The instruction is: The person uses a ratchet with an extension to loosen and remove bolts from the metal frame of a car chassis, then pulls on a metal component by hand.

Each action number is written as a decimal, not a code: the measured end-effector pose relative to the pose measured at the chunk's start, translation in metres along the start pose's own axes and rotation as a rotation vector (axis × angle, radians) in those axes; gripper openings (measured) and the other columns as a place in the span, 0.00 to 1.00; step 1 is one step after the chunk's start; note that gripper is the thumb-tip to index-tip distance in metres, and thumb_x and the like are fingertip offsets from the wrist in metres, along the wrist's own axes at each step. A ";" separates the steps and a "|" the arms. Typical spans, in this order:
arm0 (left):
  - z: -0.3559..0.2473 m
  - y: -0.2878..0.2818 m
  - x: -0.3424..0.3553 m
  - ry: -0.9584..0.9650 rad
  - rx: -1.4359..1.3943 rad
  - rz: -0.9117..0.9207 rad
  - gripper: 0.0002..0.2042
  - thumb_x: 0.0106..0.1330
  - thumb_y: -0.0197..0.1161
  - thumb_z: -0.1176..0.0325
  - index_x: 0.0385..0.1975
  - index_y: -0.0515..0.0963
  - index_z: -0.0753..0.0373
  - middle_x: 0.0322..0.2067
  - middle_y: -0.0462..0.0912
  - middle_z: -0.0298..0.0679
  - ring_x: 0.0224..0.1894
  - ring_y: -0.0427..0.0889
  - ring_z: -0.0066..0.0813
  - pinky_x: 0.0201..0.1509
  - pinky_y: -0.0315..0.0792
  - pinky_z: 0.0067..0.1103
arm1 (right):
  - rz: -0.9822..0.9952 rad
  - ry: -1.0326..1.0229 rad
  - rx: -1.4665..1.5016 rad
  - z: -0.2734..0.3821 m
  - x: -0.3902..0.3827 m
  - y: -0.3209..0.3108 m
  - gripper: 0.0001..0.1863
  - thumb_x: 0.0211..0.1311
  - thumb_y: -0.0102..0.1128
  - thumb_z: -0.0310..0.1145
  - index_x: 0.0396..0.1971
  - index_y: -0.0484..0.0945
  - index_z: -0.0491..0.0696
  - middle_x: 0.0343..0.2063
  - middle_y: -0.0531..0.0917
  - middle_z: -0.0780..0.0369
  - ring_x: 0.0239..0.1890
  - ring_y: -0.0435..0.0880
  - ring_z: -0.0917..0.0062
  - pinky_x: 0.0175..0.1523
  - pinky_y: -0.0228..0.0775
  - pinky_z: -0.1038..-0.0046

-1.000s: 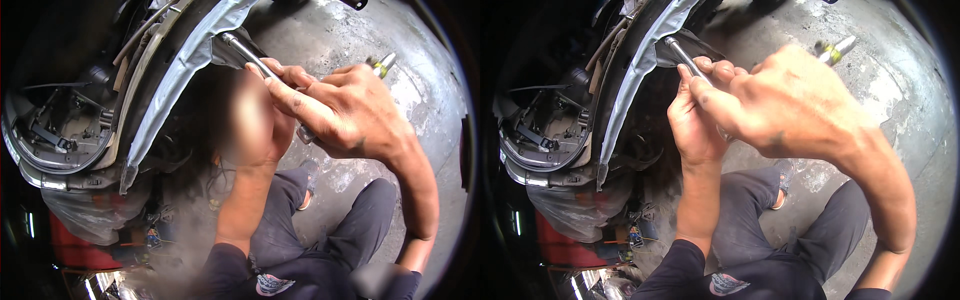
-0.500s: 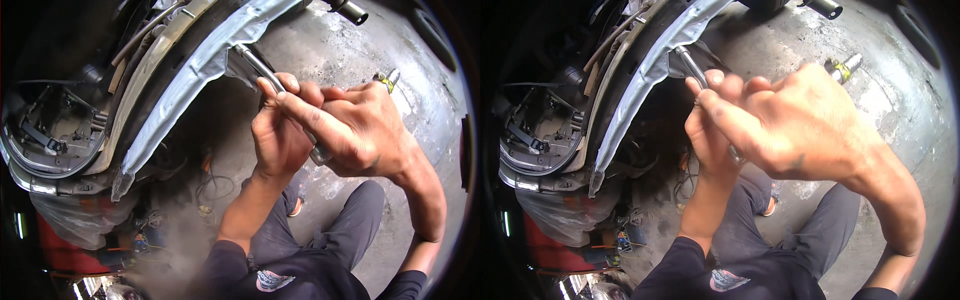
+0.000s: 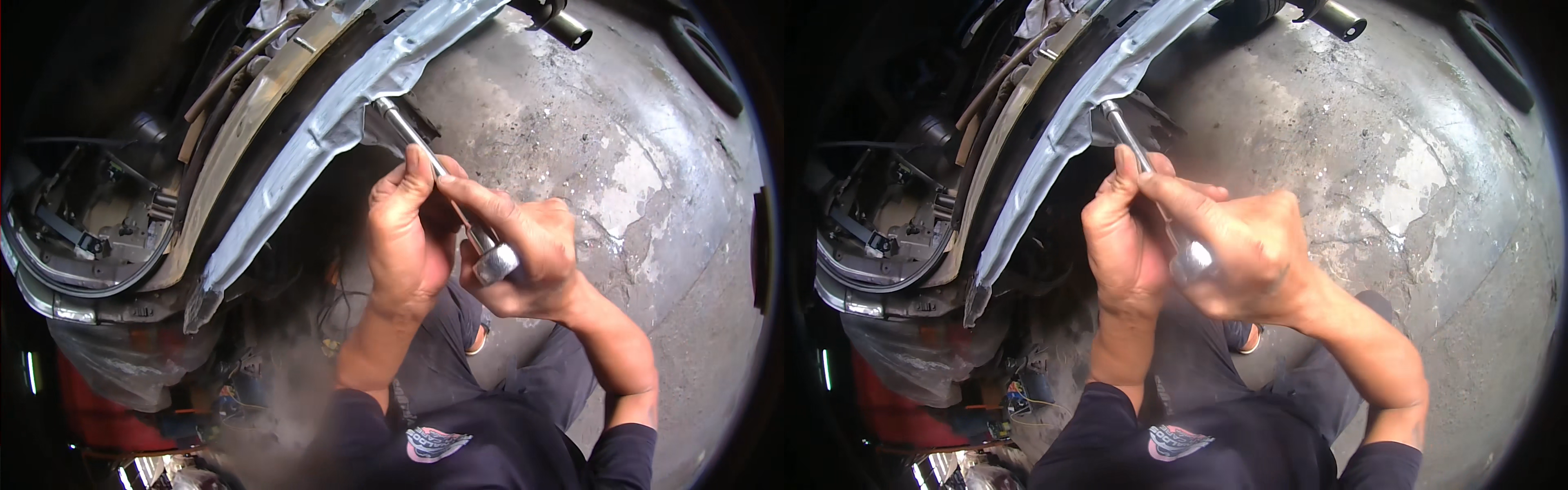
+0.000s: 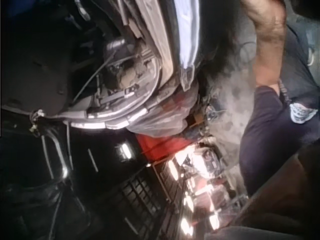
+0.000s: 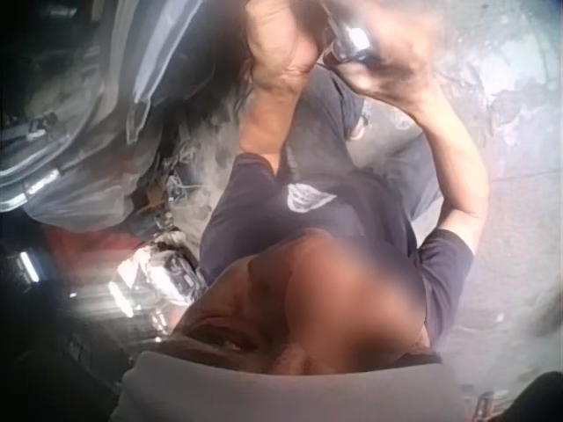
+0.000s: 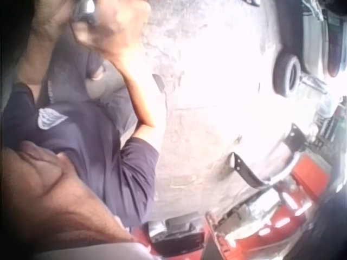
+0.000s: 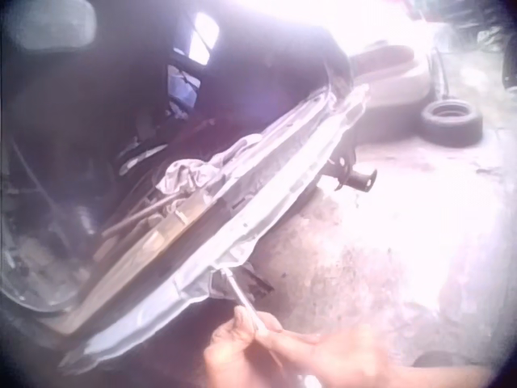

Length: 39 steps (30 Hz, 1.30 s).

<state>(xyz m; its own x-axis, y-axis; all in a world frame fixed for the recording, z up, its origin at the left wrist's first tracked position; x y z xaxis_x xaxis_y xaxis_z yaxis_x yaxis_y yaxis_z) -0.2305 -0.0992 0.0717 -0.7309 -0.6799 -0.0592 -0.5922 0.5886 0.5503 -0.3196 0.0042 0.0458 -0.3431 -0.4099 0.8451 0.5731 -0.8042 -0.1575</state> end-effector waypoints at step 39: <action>0.018 -0.025 0.012 0.124 0.238 0.210 0.20 0.80 0.47 0.55 0.43 0.75 0.70 0.31 0.86 0.51 0.34 0.86 0.32 0.37 0.75 0.19 | 0.134 -0.279 -0.290 -0.028 -0.018 -0.004 0.42 0.29 0.66 0.27 0.58 0.78 0.47 0.30 0.87 0.65 0.18 0.81 0.74 0.23 0.72 0.73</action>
<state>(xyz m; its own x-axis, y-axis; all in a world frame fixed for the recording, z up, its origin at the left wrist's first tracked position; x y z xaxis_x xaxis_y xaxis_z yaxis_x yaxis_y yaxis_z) -0.2307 -0.1144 0.0425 -0.8072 -0.5724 0.1442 -0.5063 0.7970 0.3293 -0.3368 0.0025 0.0170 -0.0427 -0.4189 0.9071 0.3525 -0.8558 -0.3786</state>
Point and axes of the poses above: each hand's wrist, its own x-axis towards the middle knuckle, its own y-axis out of the palm, z = x × y, the point moved 2 cm from there along x, towards the middle knuckle
